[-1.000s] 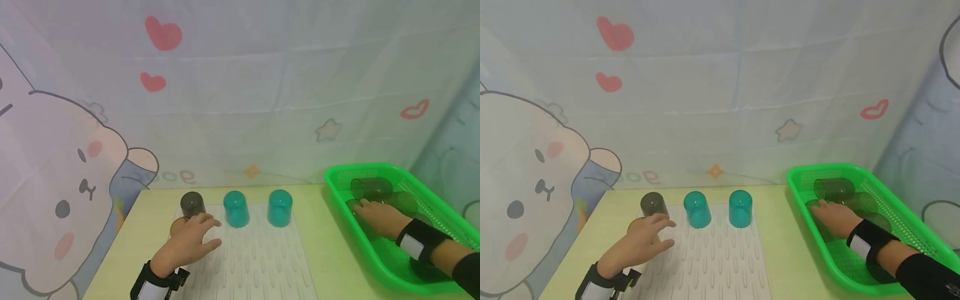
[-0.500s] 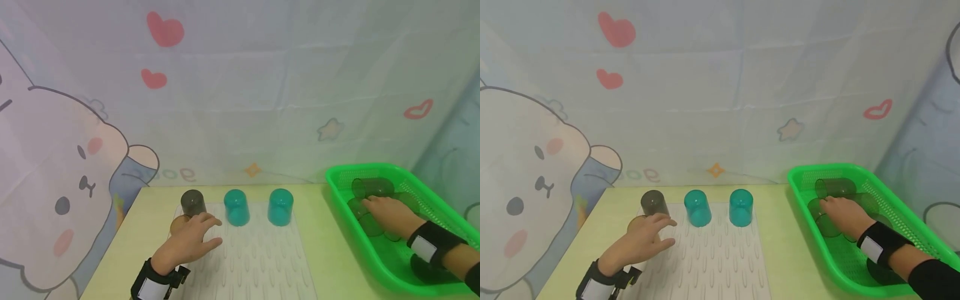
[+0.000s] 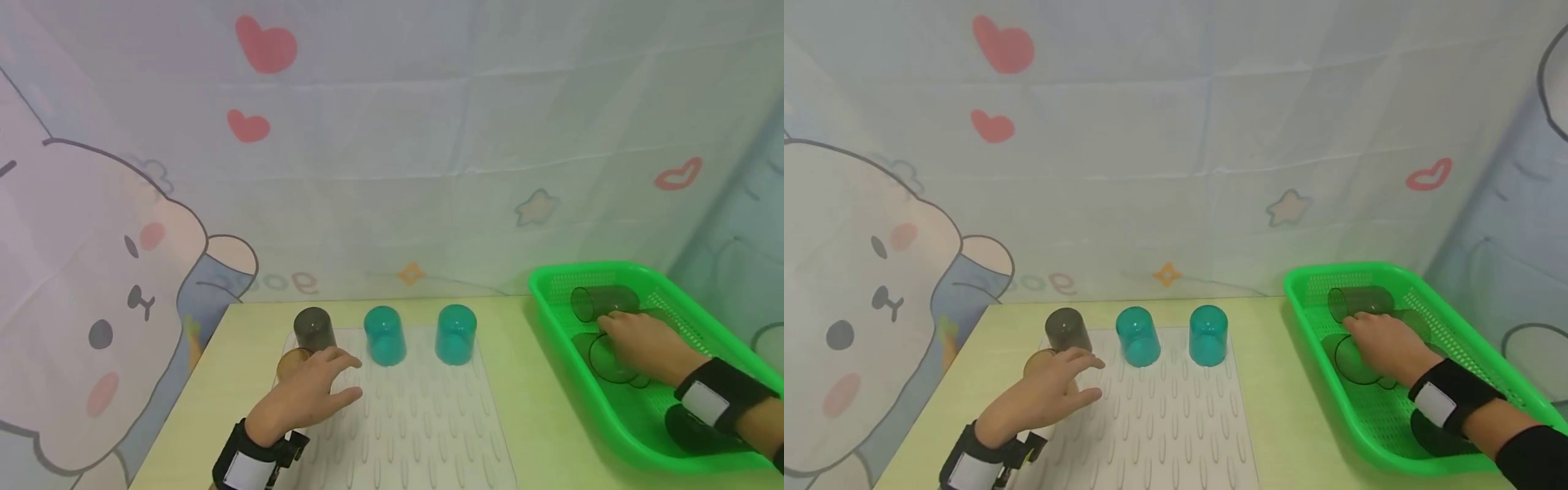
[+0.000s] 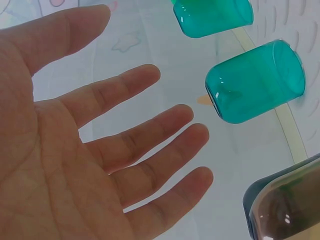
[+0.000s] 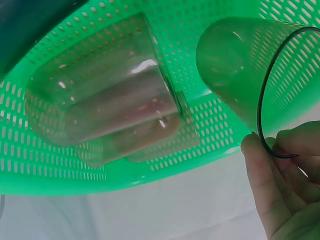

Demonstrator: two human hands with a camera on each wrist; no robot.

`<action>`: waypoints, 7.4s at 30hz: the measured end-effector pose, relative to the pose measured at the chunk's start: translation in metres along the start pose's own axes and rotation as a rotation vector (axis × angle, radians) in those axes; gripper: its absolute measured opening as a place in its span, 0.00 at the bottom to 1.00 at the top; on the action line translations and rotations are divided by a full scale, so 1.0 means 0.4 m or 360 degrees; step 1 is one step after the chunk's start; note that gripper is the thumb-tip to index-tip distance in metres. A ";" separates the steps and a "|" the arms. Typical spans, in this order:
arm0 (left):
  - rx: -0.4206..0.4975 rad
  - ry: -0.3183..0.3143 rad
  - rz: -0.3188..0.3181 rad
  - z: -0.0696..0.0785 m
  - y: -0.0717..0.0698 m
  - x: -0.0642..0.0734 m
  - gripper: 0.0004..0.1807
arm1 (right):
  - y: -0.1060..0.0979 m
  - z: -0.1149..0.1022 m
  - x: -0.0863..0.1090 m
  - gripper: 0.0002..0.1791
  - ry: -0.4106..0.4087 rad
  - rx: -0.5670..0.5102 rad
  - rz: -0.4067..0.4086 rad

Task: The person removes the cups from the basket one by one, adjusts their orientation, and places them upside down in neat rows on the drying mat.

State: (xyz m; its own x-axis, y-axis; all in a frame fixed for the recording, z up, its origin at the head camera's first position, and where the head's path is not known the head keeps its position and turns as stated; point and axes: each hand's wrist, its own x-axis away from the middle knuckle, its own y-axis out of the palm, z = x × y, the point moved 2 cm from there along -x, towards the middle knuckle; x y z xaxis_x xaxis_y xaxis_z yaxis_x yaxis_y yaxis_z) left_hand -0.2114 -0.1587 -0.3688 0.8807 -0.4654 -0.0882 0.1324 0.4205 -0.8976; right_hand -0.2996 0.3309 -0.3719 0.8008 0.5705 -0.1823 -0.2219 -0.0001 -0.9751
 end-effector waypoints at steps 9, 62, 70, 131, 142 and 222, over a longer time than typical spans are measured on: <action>0.0027 0.0021 -0.0026 0.004 0.003 -0.001 0.20 | -0.059 0.009 0.019 0.10 0.0062 -0.0063 0.0155; 0.0007 0.0037 -0.0079 0.044 0.021 -0.007 0.22 | -0.064 -0.296 -0.047 0.05 0.0493 -0.1188 0.0434; 0.0004 0.0043 -0.0086 0.059 0.035 -0.025 0.26 | -0.048 -0.337 -0.063 0.04 0.0518 -0.1393 0.0442; 0.0762 0.0449 -0.0005 0.067 0.087 -0.094 0.33 | 0.027 -0.437 -0.139 0.12 0.0098 -0.1565 0.0062; 0.0367 0.0354 -0.0029 0.053 0.068 -0.089 0.33 | 0.027 -0.413 -0.127 0.12 0.0171 -0.1436 0.0066; -0.0061 0.0026 -0.0017 0.016 0.001 -0.058 0.25 | -0.140 -0.386 -0.077 0.10 -0.0041 -0.0706 -0.0350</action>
State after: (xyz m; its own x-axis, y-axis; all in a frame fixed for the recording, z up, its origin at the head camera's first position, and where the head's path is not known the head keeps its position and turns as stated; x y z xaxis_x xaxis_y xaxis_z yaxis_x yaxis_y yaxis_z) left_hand -0.2287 -0.1426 -0.3644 0.8716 -0.4828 -0.0854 0.1239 0.3854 -0.9144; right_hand -0.2259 0.1866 -0.3313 0.7867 0.6165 0.0317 0.2138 -0.2239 -0.9509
